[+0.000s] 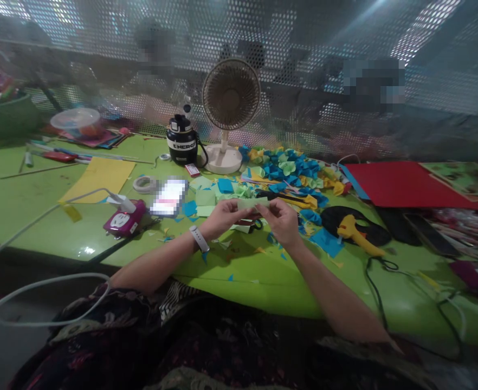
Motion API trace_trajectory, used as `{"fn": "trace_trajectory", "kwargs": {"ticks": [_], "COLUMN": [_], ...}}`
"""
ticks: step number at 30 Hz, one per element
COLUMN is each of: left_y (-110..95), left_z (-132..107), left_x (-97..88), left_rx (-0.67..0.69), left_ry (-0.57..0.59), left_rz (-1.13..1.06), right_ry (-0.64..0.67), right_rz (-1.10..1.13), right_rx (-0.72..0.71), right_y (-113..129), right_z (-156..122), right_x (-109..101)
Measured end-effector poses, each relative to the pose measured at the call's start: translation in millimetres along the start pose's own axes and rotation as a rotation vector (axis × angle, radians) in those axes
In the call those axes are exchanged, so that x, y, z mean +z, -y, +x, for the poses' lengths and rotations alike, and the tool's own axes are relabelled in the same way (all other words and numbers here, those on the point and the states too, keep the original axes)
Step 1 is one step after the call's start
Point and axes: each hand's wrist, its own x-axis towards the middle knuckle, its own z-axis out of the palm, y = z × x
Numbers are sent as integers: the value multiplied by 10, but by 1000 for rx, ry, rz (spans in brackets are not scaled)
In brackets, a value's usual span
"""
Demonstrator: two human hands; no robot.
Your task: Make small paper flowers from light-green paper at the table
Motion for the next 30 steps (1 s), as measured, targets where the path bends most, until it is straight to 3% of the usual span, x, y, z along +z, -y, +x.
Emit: {"fn": "trace_trajectory", "kwargs": {"ticks": [14, 30], "left_y": [22, 4], "left_z": [26, 11], "left_x": [1, 27], "left_rx": [-14, -42], "left_ry": [-41, -50], "left_rz": [33, 19], "right_ry": [-126, -187], "right_rz": [-219, -103], "right_rx": [-171, -149], "right_y": [-21, -19], "right_z": [-35, -6], "right_x": [28, 32]}}
